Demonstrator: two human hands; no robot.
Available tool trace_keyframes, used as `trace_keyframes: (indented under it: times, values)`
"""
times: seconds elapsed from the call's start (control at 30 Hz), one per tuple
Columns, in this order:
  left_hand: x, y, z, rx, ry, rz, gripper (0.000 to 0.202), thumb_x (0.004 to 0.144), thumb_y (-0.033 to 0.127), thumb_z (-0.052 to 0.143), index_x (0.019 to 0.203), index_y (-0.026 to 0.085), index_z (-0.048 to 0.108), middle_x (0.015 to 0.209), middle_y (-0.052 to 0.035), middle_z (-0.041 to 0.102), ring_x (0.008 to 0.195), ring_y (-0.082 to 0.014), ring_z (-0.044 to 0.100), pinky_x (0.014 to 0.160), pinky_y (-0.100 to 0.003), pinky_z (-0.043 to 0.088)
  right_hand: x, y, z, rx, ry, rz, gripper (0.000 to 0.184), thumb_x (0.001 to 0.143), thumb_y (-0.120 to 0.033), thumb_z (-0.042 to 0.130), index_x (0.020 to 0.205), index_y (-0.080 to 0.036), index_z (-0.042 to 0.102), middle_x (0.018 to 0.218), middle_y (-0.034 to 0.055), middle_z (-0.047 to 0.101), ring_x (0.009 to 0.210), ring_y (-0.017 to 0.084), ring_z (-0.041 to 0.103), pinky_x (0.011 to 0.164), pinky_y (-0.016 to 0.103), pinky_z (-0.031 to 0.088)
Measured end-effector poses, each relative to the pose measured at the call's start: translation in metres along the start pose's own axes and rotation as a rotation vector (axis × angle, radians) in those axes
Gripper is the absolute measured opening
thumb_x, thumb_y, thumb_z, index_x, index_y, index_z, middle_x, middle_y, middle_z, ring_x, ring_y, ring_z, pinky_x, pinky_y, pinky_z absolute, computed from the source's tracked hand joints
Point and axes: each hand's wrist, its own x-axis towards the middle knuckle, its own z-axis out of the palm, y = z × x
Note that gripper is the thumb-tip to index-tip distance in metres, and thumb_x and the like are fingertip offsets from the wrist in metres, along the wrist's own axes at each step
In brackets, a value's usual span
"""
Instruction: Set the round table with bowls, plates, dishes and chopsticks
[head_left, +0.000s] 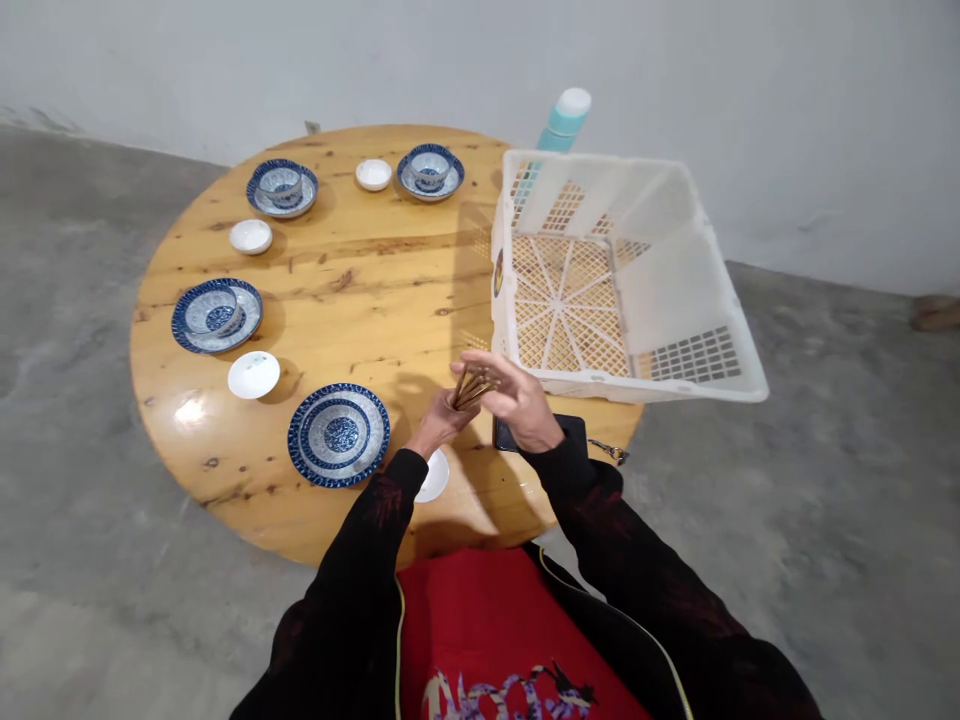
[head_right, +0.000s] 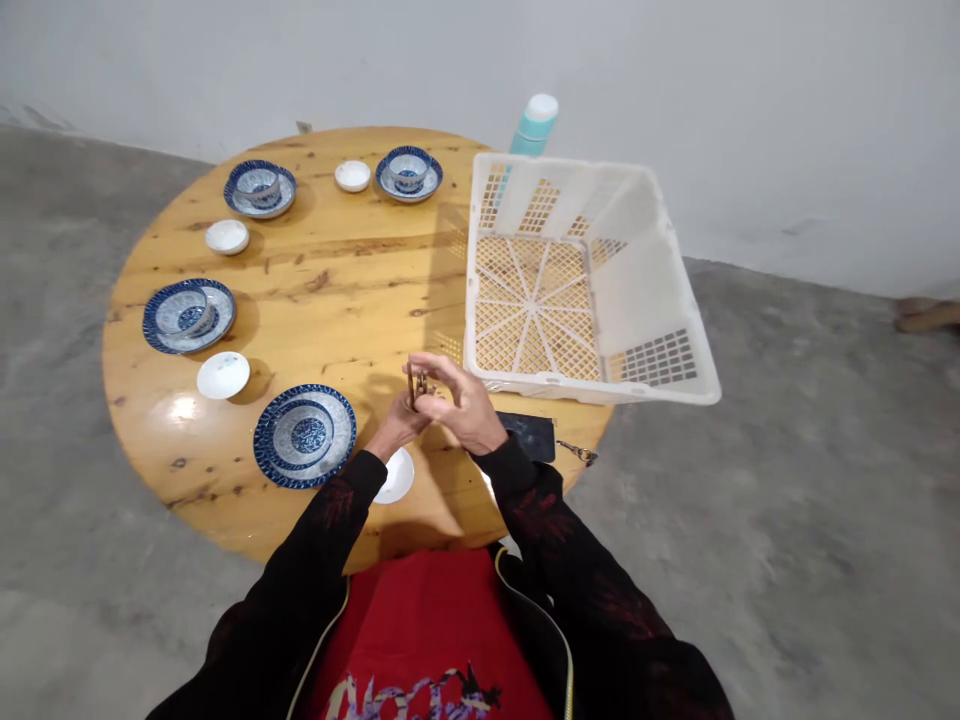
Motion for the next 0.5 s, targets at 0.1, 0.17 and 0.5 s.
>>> trace_keyframes:
  times: [0.1,0.17,0.5]
  values:
    - [-0.005,0.004,0.0,0.047,0.034,0.004,0.03,0.071,0.036,0.075,0.064,0.018,0.052,0.058,0.0045,0.048,0.06,-0.0106,0.044,0.057,-0.024,0.037,0.005,-0.007,-0.018,0.017,0.029,-0.025,0.051,0.085,-0.065,0.062,0.113,-0.024,0.074,0.117,0.0091,0.074,0.115,0.028,0.067,0.104,0.047,0.05]
    - [-0.007,0.007,0.001,0.084,0.046,0.013,0.027,0.073,0.035,0.072,0.065,0.018,0.053,0.061,0.0036,0.051,0.062,-0.0113,0.046,0.059,-0.024,0.038,0.009,-0.011,-0.028,-0.038,0.023,-0.034,0.042,0.087,-0.059,0.064,0.109,-0.025,0.076,0.115,0.0071,0.075,0.115,0.028,0.067,0.105,0.047,0.049]
    - [-0.002,-0.004,-0.001,0.124,-0.005,0.035,0.02,0.074,0.033,0.068,0.071,0.018,0.056,0.064,0.0039,0.052,0.06,-0.0109,0.043,0.059,-0.024,0.034,0.021,-0.025,-0.043,-0.074,-0.213,0.006,0.032,0.083,-0.051,0.072,0.102,-0.026,0.08,0.111,0.0062,0.076,0.109,0.025,0.068,0.096,0.041,0.054]
